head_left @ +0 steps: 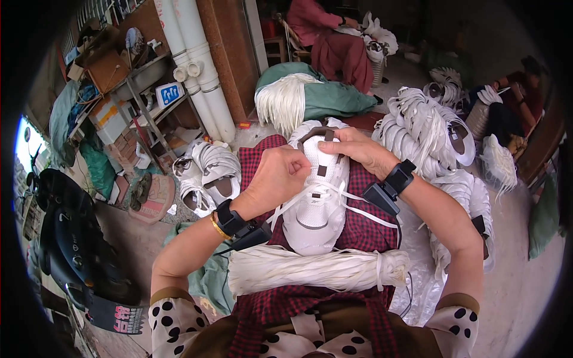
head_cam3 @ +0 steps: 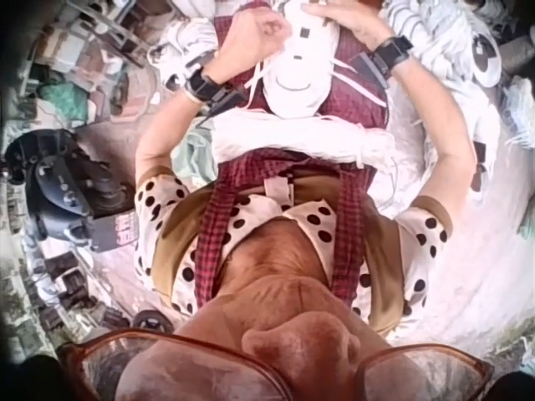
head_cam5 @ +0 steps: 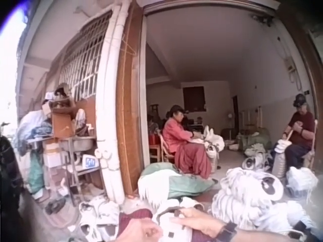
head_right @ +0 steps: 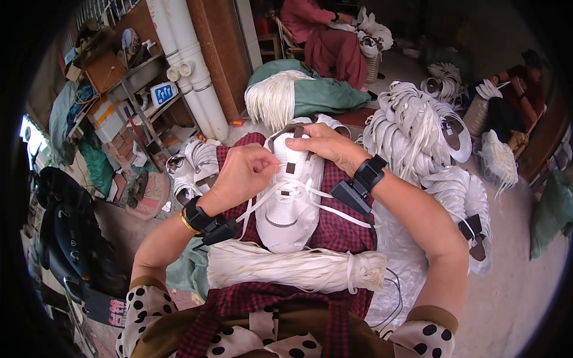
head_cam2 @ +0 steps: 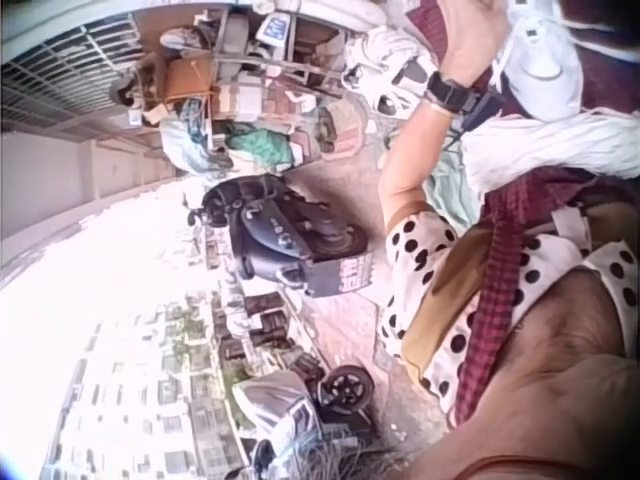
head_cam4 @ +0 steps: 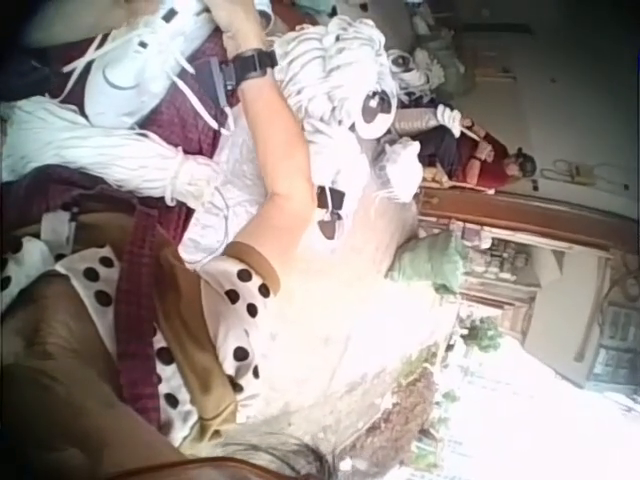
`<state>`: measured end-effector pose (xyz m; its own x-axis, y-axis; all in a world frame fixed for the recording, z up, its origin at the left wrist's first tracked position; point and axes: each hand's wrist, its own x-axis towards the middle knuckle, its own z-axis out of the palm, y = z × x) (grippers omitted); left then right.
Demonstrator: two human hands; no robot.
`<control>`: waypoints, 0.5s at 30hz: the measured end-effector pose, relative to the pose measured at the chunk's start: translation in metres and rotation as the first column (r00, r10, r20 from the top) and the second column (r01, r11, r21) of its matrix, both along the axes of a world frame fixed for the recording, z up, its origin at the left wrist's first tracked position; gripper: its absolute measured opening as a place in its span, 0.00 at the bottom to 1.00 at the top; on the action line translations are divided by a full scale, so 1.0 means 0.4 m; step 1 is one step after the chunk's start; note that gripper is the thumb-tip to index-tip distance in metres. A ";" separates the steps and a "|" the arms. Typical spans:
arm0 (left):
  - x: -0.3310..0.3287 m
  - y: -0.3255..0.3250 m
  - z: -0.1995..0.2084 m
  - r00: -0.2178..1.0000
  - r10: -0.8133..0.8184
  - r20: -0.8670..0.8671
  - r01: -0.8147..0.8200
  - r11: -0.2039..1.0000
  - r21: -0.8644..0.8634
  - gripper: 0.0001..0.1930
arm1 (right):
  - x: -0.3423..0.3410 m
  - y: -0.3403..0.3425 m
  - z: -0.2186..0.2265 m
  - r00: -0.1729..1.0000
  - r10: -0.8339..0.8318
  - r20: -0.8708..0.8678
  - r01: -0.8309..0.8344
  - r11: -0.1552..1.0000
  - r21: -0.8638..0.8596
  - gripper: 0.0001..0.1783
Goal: Insert and thread laces into white sneaker-style shoes.
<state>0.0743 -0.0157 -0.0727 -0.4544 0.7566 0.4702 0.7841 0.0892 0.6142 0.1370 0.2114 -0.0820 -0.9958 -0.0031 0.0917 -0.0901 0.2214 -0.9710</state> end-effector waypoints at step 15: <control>-0.017 0.029 -0.002 0.914 -0.085 0.396 0.126 0.989 -0.079 0.03 | 0.005 0.000 -0.011 0.999 0.035 -0.040 -0.038 0.997 -0.068 0.23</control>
